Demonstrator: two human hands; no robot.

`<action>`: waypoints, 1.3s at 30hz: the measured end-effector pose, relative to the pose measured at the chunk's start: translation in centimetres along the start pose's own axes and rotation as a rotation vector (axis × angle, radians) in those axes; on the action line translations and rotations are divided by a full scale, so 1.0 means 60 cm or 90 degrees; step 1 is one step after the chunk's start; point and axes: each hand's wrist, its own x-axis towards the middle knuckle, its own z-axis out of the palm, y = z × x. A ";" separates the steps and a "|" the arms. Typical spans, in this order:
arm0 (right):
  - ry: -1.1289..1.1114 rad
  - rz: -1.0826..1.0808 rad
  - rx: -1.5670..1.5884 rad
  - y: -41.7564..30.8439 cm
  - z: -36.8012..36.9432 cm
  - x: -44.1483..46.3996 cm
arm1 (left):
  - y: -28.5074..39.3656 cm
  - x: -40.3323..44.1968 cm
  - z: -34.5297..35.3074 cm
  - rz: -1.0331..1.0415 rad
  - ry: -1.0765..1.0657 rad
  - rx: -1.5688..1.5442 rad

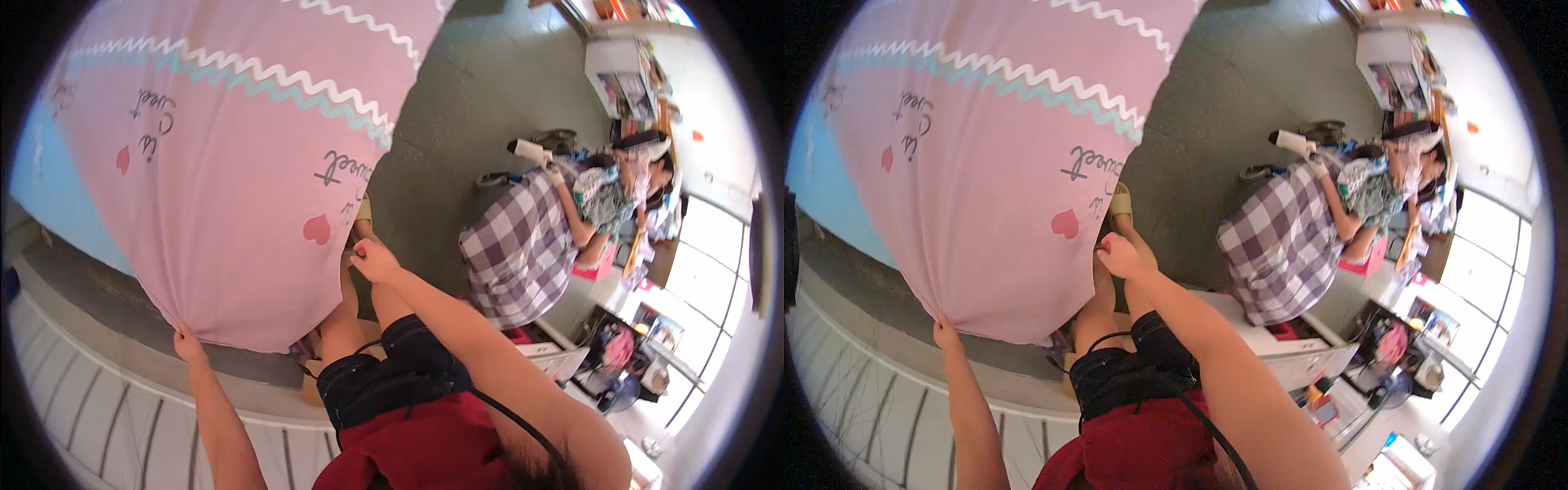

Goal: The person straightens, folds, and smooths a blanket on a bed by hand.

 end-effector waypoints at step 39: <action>0.349 0.273 0.300 0.190 -0.130 0.324 | 0.415 -0.377 0.278 0.429 -0.371 0.543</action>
